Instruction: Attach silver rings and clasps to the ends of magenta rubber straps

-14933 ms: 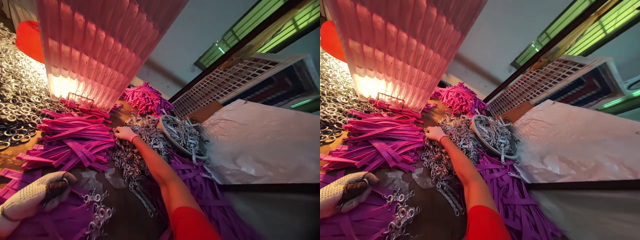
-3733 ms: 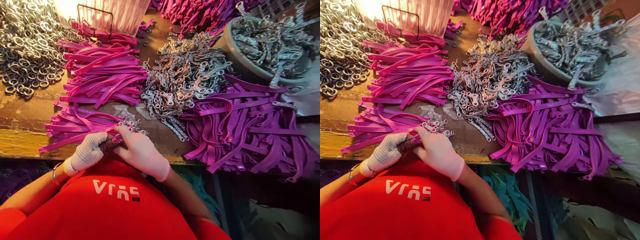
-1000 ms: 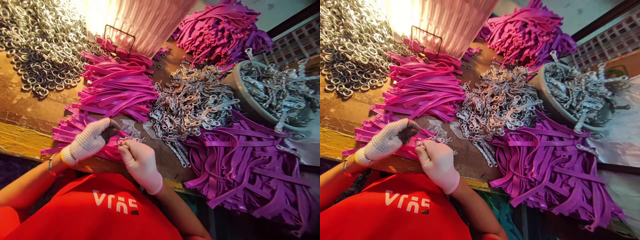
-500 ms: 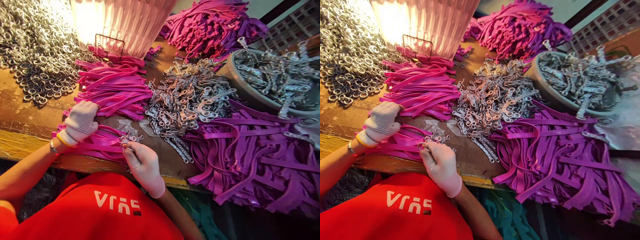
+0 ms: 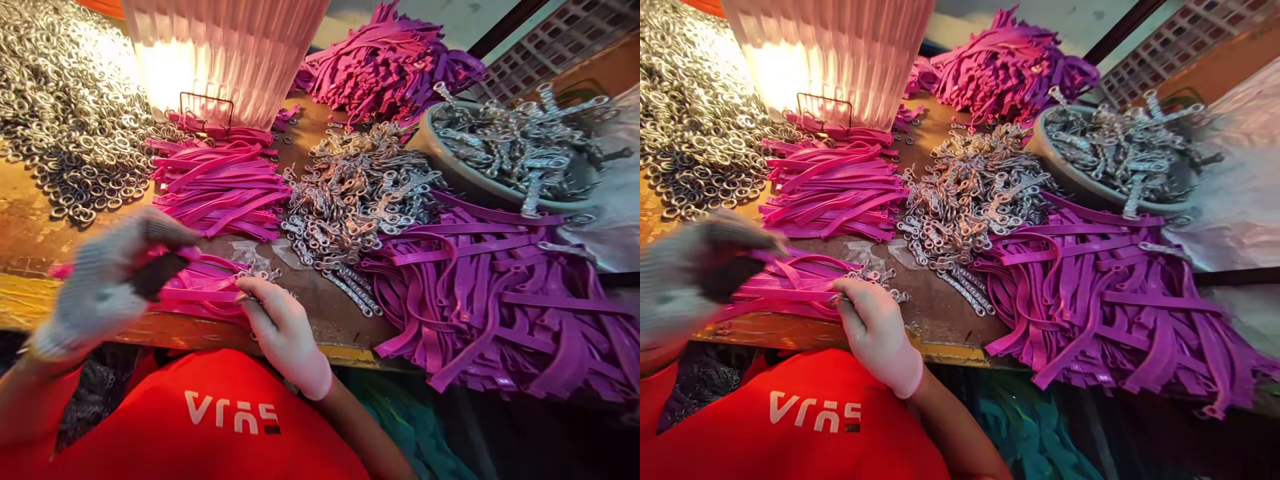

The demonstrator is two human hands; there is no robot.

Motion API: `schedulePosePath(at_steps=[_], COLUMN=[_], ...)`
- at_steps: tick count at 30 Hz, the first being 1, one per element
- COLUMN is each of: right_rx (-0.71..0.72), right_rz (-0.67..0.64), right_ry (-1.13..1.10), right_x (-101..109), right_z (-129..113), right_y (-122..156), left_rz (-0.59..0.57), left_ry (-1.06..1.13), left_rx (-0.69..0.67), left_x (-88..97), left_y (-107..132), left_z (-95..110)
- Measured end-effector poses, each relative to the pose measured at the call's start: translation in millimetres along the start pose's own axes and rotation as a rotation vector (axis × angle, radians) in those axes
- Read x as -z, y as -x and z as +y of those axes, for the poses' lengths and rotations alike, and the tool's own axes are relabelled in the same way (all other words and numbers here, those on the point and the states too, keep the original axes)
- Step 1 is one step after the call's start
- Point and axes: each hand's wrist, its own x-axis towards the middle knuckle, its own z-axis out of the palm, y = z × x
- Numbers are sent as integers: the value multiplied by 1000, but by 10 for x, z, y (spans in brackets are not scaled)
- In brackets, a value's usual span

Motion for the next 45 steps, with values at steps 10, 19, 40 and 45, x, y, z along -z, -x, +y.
schedulePosePath(at_steps=[10, 19, 40, 45], right_rx=[118, 201, 77, 21], right_rz=[-136, -162, -494, -446], right_ry=[691, 909, 828, 887], right_x=[-25, -101, -96, 41], right_z=[-41, 97, 30, 19], right_y=[-164, -198, -99, -156], left_rz=[-431, -333, -447, -508], left_ry=[204, -456, -561, -591], left_rx=[344, 36, -161, -183], left_x=[-507, -697, -683, -431], left_y=[-120, -16, 112, -98], left_z=[-402, -563, -778, -580])
